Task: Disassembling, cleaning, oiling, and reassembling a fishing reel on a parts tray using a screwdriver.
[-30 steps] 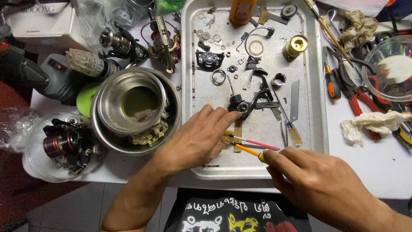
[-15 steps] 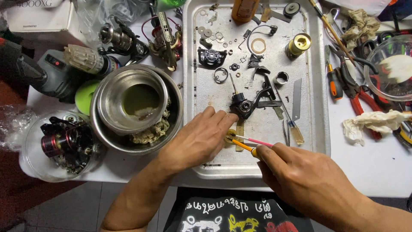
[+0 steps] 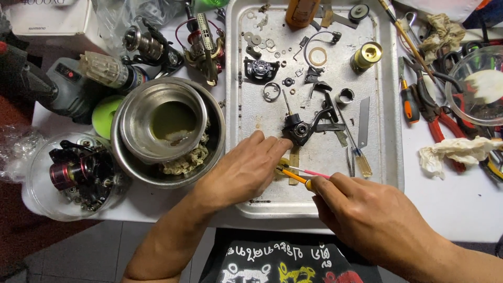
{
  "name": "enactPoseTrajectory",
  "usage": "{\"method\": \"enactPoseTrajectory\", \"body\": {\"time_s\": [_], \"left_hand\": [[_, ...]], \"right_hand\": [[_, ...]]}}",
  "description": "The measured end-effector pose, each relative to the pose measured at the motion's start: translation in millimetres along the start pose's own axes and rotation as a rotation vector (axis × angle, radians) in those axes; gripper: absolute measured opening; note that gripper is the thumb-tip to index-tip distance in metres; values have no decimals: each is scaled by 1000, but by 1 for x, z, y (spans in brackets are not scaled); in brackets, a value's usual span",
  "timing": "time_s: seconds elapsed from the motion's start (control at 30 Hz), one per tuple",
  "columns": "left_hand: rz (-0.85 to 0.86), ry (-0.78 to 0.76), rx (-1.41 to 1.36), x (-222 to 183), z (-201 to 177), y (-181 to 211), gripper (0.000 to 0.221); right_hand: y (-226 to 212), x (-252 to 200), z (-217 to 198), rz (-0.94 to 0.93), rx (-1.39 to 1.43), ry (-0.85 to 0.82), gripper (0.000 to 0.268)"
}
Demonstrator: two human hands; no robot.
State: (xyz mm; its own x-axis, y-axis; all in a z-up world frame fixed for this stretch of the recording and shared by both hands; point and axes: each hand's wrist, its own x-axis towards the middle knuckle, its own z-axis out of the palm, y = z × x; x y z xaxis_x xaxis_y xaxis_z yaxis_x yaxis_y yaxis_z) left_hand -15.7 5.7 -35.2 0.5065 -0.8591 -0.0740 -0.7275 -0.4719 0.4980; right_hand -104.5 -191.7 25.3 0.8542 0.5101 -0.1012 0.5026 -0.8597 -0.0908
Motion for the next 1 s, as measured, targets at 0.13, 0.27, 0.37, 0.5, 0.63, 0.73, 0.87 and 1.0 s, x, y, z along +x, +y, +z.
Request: {"method": "enactPoseTrajectory", "body": {"time_s": [0.13,0.27,0.37,0.5,0.63,0.73,0.87,1.0], "left_hand": [[-13,-20,-3,2,1,2,37],[21,27,38,3,2,2,26],[7,12,10,3,1,3,26],[0,-4,4,3,-1,4,25],[4,-8,14,3,2,3,29],[41,44,23,2,3,2,23],[-10,-9,3,3,-1,4,29],[4,2,-15,2,-1,3,29]], "right_hand": [[-1,2,-1,-6,-17,20,13],[0,2,-1,-11,0,-21,17],[0,3,-2,-4,3,-33,16],[-1,4,-3,-28,-21,9,13],[0,3,-1,-20,-24,-31,15],[-1,4,-2,-11,-23,-15,16],[-1,4,-4,-14,-6,-29,17],[-2,3,-6,-22,-43,27,12]]}}
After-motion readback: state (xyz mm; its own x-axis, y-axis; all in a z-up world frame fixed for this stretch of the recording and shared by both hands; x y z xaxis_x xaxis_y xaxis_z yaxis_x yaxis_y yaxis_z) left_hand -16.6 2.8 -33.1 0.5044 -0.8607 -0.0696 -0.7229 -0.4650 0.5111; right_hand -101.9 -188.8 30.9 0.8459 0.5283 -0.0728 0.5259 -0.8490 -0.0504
